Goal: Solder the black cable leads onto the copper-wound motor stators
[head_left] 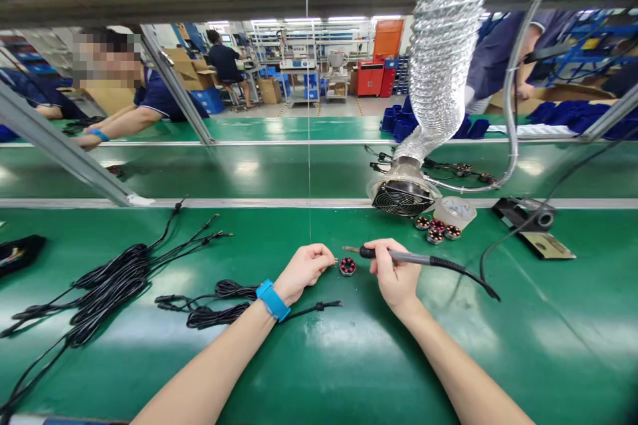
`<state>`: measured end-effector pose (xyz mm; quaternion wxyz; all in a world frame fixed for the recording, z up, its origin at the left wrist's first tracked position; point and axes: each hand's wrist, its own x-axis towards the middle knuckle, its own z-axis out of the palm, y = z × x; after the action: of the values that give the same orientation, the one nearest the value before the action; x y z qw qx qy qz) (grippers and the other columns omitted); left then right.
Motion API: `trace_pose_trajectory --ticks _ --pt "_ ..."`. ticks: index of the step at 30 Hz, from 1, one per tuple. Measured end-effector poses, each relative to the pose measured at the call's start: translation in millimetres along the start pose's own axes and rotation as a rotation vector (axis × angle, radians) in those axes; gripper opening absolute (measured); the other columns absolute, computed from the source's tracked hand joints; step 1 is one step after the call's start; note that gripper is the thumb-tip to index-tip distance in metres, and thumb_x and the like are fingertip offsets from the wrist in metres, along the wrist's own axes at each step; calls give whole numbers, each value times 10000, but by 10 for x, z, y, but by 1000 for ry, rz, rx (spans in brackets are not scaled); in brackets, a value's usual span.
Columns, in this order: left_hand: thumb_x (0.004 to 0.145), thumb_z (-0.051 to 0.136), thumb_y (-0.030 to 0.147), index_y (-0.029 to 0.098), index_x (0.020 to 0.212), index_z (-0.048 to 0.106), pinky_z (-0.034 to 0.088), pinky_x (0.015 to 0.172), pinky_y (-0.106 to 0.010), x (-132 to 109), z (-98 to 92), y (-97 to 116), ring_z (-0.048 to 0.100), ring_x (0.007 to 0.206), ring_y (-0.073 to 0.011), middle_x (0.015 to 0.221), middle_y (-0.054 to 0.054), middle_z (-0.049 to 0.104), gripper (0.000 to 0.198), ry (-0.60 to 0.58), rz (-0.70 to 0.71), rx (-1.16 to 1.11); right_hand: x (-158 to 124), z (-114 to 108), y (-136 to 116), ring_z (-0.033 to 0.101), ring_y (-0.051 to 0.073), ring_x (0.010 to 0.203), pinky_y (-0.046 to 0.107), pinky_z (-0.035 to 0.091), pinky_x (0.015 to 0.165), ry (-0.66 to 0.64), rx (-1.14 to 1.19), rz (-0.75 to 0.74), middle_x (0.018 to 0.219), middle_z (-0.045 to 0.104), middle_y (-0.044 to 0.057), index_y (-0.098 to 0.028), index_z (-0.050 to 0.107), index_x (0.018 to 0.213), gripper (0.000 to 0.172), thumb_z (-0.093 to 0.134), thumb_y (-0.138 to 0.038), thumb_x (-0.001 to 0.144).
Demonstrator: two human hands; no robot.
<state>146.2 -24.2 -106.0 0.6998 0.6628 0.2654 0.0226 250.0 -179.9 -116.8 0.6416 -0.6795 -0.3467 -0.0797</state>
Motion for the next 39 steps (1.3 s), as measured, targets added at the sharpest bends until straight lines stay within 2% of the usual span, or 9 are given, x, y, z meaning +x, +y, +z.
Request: trace_pose_trajectory --ticks 7,18,27,39 --pt "665 632 324 163 702 518 72 385 -192 9 -9 -18 180 398 -11 527 89 330 201 5 -14 -15 -59 5 -59 437 74 346 184 340 386 -87 54 -29 437 518 -39 -147 671 774 300 450 -269 937" --pt "651 649 324 163 680 523 77 380 -191 -21 16 41 187 384 -12 509 91 332 206 17 -21 -35 -77 43 -17 457 85 357 197 359 395 -147 26 19 448 533 -23 -142 673 785 331 446 -326 941" --pt "666 657 341 159 692 528 79 380 -188 8 5 -5 200 389 -11 526 85 345 224 16 -13 -21 -67 48 -29 445 81 341 187 329 352 -61 96 93 444 527 -21 -134 672 798 350 452 -362 945" --pt "680 662 339 159 702 539 84 380 -189 11 -9 -21 202 390 -13 532 86 355 220 10 -5 -11 -63 63 -35 447 80 344 185 338 358 -52 77 117 444 512 -27 -128 656 816 384 438 -410 959"
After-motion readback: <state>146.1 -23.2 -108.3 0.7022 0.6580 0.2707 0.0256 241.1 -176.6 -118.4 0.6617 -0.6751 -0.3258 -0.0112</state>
